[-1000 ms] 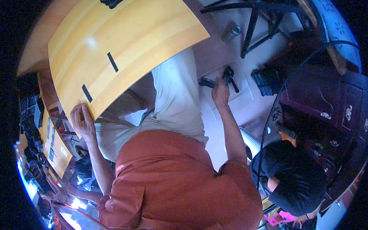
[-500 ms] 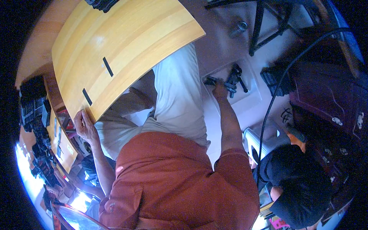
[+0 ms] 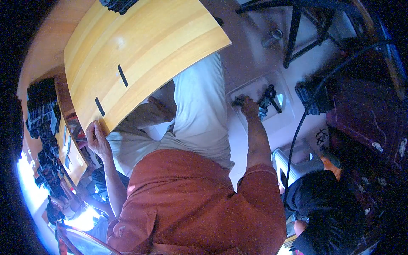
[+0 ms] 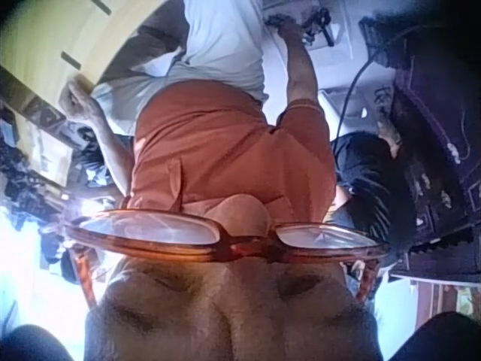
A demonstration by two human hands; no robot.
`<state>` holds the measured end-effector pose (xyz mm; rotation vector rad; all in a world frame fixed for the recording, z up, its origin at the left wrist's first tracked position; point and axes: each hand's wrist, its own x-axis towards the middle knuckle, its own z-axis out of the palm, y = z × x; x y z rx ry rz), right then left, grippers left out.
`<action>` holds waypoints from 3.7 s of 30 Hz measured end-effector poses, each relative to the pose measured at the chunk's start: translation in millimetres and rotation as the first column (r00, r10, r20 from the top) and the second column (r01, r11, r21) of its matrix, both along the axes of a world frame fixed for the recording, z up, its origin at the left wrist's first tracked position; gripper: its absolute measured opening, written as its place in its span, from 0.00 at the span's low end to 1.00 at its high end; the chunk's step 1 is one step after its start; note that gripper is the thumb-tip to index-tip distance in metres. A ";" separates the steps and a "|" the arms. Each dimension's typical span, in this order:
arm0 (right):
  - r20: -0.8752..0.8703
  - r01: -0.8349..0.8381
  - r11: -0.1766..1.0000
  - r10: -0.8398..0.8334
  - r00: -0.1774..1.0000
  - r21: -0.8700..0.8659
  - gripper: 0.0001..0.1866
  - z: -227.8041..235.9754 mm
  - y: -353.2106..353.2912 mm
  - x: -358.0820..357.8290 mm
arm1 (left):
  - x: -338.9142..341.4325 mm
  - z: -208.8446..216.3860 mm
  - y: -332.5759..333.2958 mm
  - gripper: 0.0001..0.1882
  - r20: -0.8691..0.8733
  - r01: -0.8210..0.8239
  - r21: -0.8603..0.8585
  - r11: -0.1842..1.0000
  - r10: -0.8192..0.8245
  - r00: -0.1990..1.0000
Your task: Inspecting, aligning, and stacking black textile straps at a manufacturing workbench.
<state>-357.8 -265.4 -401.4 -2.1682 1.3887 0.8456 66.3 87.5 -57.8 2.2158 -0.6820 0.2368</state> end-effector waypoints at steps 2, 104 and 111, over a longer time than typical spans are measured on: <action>0.056 0.022 0.998 -0.019 0.998 -0.056 0.28 -9.9 3.5 -16.6 | 0.1 -4.3 -6.7 0.09 -0.026 0.005 -0.012 1.000 -0.005 1.000; 0.719 0.931 -0.154 -0.599 -0.354 0.330 0.22 121.3 -4.2 -203.1 | -226.1 -24.1 -255.1 0.14 -0.610 0.678 -0.542 0.495 -0.788 0.088; 0.842 0.913 0.185 -0.484 -0.238 0.364 0.19 202.8 -40.6 -182.9 | -230.2 -27.5 -258.9 0.15 -0.627 0.692 -0.540 0.478 -0.777 0.048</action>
